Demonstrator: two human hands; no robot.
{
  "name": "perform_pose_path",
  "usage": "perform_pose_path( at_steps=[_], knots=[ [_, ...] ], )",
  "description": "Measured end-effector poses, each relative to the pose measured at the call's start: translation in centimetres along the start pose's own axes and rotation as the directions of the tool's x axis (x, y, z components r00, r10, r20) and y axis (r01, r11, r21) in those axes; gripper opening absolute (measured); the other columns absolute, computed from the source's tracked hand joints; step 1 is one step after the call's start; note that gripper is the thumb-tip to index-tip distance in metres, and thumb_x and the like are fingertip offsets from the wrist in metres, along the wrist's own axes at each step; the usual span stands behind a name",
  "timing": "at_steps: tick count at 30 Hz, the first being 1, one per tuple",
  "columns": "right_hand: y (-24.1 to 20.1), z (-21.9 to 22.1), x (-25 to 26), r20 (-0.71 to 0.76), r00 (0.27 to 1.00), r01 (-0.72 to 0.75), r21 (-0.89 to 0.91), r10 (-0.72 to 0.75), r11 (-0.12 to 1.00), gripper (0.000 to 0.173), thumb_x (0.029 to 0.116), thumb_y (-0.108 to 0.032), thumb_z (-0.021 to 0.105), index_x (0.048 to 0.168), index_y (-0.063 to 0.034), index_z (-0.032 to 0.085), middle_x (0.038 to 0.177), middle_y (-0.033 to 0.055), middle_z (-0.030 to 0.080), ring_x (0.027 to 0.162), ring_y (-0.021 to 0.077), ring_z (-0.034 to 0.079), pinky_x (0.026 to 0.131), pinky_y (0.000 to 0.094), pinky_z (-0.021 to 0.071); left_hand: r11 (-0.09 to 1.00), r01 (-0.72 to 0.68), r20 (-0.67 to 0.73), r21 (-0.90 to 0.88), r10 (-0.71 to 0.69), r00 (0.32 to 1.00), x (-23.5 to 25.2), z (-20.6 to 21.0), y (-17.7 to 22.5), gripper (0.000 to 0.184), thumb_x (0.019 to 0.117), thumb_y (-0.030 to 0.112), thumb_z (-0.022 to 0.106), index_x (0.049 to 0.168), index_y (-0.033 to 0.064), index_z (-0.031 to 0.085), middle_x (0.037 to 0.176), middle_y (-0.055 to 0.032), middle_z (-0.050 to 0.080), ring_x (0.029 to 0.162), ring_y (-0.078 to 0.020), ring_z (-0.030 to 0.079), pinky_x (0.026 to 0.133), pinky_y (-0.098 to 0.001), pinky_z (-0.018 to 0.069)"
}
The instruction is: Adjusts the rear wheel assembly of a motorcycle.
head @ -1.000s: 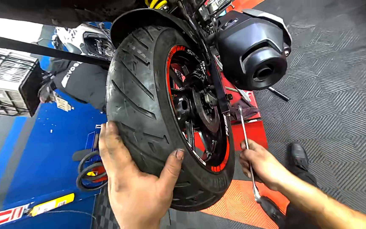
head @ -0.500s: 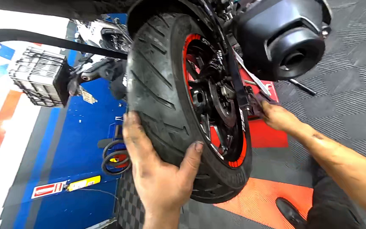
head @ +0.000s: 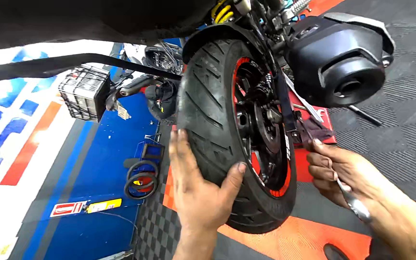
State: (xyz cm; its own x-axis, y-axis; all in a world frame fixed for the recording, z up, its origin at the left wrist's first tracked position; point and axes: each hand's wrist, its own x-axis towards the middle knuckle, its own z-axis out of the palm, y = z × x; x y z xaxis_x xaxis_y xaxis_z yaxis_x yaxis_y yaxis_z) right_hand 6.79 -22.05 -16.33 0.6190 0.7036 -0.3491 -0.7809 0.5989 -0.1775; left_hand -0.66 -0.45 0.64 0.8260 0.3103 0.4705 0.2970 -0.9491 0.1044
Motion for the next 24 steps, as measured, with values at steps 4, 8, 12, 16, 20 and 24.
perform_pose_path(
  at_steps=[4,8,12,16,20,24],
  knots=[
    [6.3,-5.5,-1.8,0.009,0.963,0.247,-0.420,-0.268,0.873,0.016,0.1043,-0.023,0.056,0.116,-0.0120,0.053,0.074,0.0088,0.067,0.057,0.0217,0.068,0.052,0.0386,0.0610,0.995,-0.075,0.008,-0.060,0.076,0.997,0.1,0.1,0.1,0.123,0.0729,0.081,0.066,0.163,0.0074,0.024,0.166,-0.0189,0.029,0.151,-0.0288,0.035,0.120,-0.0498,0.0367],
    [8.5,-14.5,4.3,-0.030,0.869,0.091,-0.972,-0.494,0.218,0.024,0.1020,-0.024,0.056,0.124,-0.0143,0.060,0.090,0.0018,0.073,0.074,0.0200,0.072,0.066,0.0457,0.0618,0.989,-0.103,0.005,-0.103,0.104,0.995,0.3,0.3,-0.3,0.124,0.0744,0.080,0.066,0.162,0.0026,0.022,0.164,-0.0229,0.028,0.149,-0.0279,0.037,0.120,-0.0457,0.0375],
    [2.9,-15.9,10.7,0.000,0.828,-0.113,-0.980,-0.560,-0.167,0.027,0.1032,-0.019,0.055,0.126,-0.0048,0.055,0.091,0.0179,0.069,0.082,0.0378,0.071,0.072,0.0602,0.0574,0.986,-0.101,0.007,-0.131,0.102,0.995,0.5,0.3,-0.2,0.122,0.0764,0.078,0.065,0.162,0.0018,0.021,0.165,-0.0234,0.028,0.150,-0.0278,0.036,0.121,-0.0447,0.0370],
    [-1.6,-14.6,14.4,0.109,0.817,-0.100,-0.940,-0.567,-0.325,0.029,0.0992,-0.017,0.057,0.125,-0.0037,0.054,0.091,0.0214,0.068,0.084,0.0434,0.070,0.069,0.0649,0.0558,0.984,-0.094,0.016,-0.149,0.097,0.995,0.4,0.3,0.2,0.122,0.0780,0.076,0.065,0.162,0.0007,0.019,0.164,-0.0246,0.027,0.149,-0.0260,0.036,0.120,-0.0410,0.0382],
    [-5.2,-14.5,16.6,0.248,0.822,-0.010,-0.894,-0.513,-0.449,0.025,0.1001,-0.017,0.056,0.122,-0.0058,0.057,0.101,0.0198,0.067,0.091,0.0409,0.070,0.073,0.0631,0.0562,0.985,-0.096,0.016,-0.142,0.100,0.995,0.5,0.3,0.4,0.123,0.0787,0.077,0.064,0.161,-0.0036,0.019,0.163,-0.0278,0.026,0.150,-0.0267,0.035,0.121,-0.0396,0.0355],
    [-8.1,-15.2,18.4,0.420,0.778,0.040,-0.775,-0.467,-0.631,0.027,0.0962,-0.011,0.059,0.122,-0.0048,0.063,0.109,0.0233,0.068,0.098,0.0451,0.069,0.074,0.0665,0.0553,0.983,-0.112,0.011,-0.147,0.115,0.993,0.7,0.3,0.2,0.124,0.0791,0.076,0.063,0.160,-0.0061,0.018,0.163,-0.0308,0.025,0.151,-0.0286,0.033,0.123,-0.0412,0.0335]
  ],
)
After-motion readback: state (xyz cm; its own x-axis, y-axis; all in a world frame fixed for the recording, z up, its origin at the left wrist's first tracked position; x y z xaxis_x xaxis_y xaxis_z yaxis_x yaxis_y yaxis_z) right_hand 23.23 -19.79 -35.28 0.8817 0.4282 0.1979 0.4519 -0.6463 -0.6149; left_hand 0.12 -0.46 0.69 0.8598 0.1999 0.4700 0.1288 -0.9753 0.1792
